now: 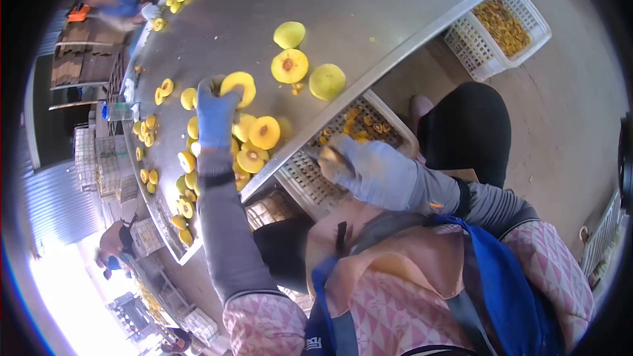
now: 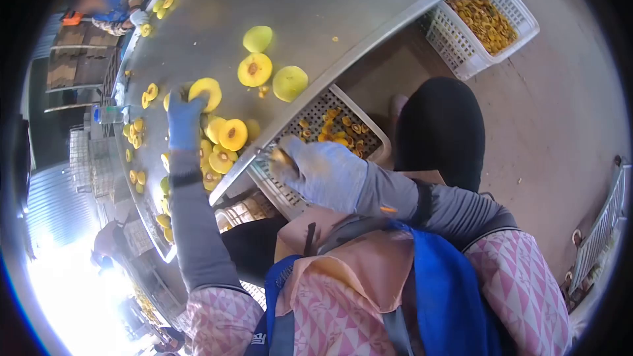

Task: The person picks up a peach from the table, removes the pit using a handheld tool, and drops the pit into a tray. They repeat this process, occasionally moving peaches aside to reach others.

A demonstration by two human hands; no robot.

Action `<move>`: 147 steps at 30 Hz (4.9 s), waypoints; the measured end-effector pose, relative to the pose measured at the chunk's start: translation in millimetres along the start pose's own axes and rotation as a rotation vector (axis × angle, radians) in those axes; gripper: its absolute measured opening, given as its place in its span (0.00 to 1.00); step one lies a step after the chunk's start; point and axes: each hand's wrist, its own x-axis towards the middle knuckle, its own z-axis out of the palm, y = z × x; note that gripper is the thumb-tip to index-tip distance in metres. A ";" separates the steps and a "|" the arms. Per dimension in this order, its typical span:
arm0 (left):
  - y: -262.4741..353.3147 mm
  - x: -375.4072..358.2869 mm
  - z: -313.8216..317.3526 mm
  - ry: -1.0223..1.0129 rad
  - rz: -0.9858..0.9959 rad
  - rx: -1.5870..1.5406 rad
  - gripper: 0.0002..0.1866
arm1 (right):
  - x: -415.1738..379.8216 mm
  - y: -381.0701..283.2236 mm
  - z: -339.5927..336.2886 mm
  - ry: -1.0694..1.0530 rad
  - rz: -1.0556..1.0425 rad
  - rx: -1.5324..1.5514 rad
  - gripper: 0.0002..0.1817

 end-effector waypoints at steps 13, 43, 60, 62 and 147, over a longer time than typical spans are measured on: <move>14.3 -182.6 85.4 0.054 -0.261 -1.209 0.16 | -8.6 11.5 30.4 0.285 -0.325 -0.102 0.20; 36.5 -188.2 91.3 -0.100 -0.189 -0.829 0.33 | -18.7 9.7 22.5 0.191 -0.222 -0.121 0.15; 16.4 -189.6 101.9 0.109 0.108 -0.511 0.23 | -14.3 24.6 0.0 -0.866 0.312 1.471 0.23; 20.9 -190.3 101.2 0.024 0.069 -0.721 0.25 | -20.3 16.6 -7.9 -0.743 0.343 1.388 0.24; 36.2 -185.6 86.5 0.073 0.104 -0.489 0.28 | -21.4 12.4 10.0 -0.041 -0.277 0.285 0.17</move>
